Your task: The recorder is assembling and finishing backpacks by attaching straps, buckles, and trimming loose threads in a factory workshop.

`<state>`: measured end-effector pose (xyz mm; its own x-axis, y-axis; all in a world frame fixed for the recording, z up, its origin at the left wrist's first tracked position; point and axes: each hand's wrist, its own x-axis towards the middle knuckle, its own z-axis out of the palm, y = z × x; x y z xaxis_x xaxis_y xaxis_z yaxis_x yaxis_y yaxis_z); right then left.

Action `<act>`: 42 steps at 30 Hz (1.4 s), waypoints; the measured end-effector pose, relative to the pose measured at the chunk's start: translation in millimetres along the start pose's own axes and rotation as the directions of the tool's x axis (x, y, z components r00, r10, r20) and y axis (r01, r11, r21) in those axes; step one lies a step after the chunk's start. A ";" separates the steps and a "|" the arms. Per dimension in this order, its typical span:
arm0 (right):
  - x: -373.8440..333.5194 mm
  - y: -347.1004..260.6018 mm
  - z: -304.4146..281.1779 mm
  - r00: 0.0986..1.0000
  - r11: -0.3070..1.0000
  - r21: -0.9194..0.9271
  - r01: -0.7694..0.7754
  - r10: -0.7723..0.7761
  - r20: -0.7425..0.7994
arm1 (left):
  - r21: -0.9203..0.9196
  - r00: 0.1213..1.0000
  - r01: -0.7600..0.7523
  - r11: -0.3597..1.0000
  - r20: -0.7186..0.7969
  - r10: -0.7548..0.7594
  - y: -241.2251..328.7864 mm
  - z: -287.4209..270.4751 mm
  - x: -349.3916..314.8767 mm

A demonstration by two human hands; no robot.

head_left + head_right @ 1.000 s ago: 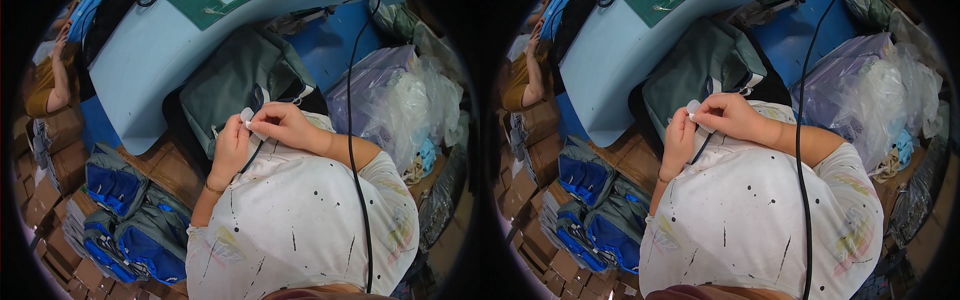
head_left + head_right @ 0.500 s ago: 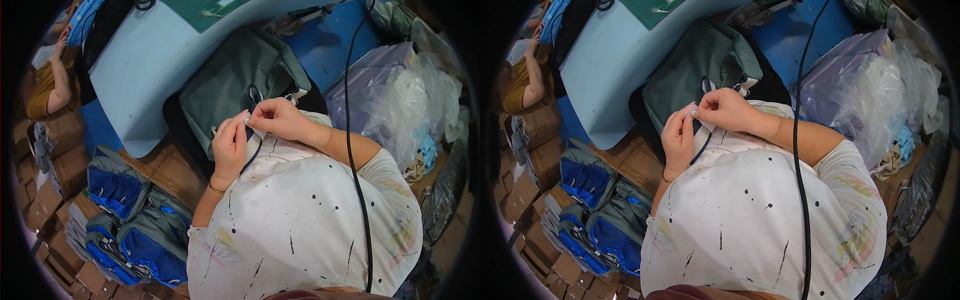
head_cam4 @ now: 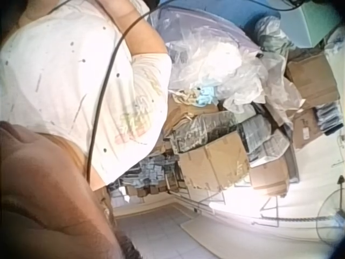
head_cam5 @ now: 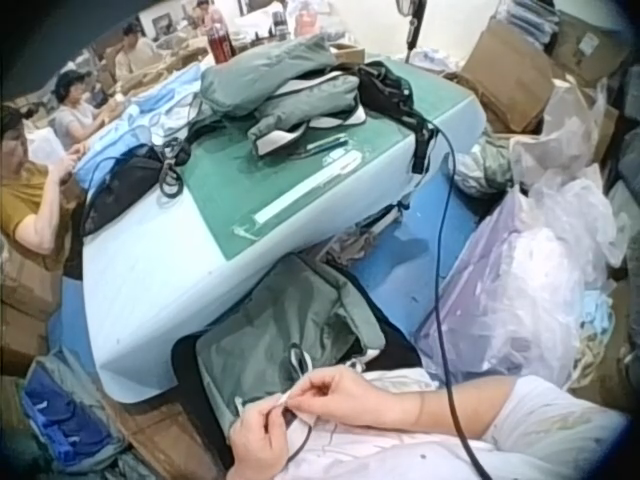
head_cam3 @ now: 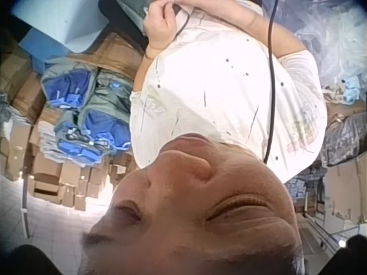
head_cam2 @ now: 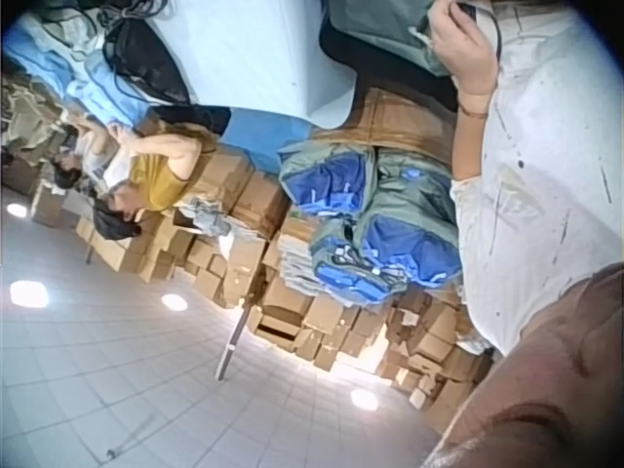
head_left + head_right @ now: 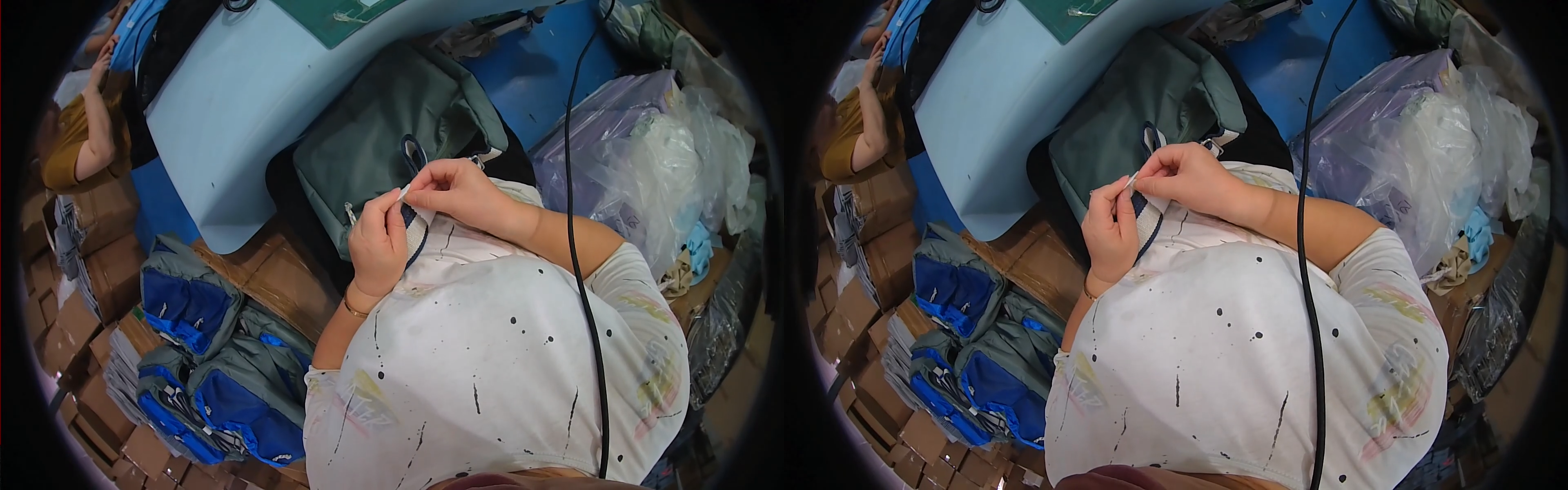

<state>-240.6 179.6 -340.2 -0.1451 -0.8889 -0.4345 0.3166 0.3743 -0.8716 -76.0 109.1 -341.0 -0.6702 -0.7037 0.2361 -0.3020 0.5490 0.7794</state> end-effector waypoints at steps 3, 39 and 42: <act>1.7 1.4 -0.3 1.000 0.999 -0.033 -0.025 0.025 -0.003 | -0.055 0.999 0.053 0.997 -0.002 -0.053 -3.6 2.5 -3.3; 4.1 12.7 -8.9 0.998 0.929 0.366 -0.052 0.034 0.054 | 0.160 0.986 -0.163 0.974 0.063 0.154 1.7 3.2 5.3; 0.8 19.1 -11.5 0.984 0.984 -0.016 0.178 -0.178 0.004 | 0.130 0.993 -0.107 0.986 0.073 0.098 -1.3 3.8 3.2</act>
<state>-245.4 189.0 -359.9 -0.1957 -0.9423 -0.2715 0.2703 0.2143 -0.9386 -80.3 107.9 -343.5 -0.7442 -0.6117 0.2683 -0.3144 0.6752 0.6673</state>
